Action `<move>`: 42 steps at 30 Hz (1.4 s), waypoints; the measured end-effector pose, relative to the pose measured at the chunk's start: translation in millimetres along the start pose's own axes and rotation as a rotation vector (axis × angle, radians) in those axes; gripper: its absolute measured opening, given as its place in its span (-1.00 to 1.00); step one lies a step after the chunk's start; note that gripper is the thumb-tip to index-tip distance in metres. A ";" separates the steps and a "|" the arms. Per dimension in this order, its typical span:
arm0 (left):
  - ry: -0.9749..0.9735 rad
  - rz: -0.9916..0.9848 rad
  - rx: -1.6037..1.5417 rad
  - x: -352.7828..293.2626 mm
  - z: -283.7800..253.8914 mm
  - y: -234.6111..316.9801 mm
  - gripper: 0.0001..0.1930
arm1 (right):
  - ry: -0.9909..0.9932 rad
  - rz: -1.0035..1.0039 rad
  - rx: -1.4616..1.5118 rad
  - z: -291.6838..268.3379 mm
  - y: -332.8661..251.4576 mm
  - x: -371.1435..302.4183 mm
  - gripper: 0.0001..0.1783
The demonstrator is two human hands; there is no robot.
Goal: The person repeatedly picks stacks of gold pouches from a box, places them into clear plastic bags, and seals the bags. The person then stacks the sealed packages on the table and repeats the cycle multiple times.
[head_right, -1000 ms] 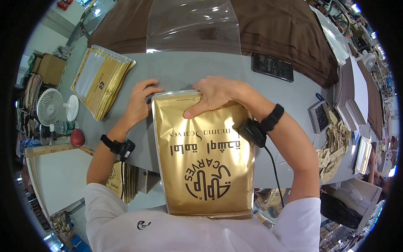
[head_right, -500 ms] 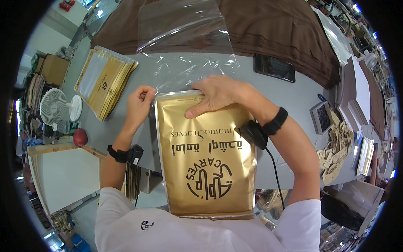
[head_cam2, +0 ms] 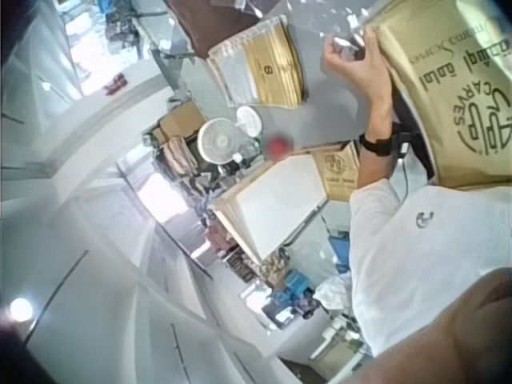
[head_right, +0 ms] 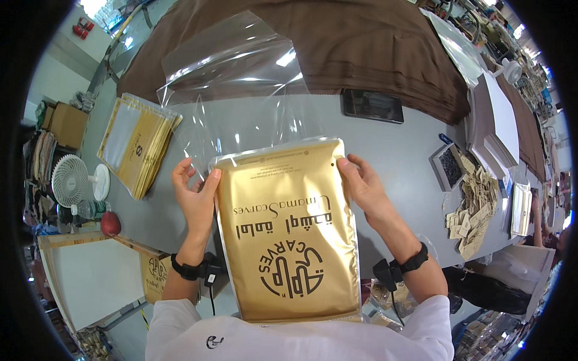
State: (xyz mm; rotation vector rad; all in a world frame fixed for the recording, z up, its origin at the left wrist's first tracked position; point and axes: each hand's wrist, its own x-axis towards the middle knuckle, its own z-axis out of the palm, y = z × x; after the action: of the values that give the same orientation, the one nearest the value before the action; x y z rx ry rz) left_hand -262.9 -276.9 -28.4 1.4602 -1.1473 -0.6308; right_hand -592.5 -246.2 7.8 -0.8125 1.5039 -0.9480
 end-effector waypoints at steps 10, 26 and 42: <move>-0.478 -0.640 -0.177 21.1 -12.9 8.3 -0.60 | -0.255 0.083 0.123 1.3 -3.6 20.7 -0.24; -0.595 -0.683 -0.483 34.6 -23.2 -10.4 -0.48 | -0.154 0.064 0.193 -3.4 26.2 83.3 -0.68; -0.961 0.526 0.303 27.8 36.6 94.8 -0.49 | -0.021 -0.565 -0.666 -16.8 2.2 75.1 -0.75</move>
State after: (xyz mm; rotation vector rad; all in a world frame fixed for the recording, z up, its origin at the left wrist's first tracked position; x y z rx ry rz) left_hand -312.9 -308.8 58.6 0.9887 -2.3584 -0.8219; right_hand -619.4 -309.8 -26.0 -1.7893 1.6190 -0.8205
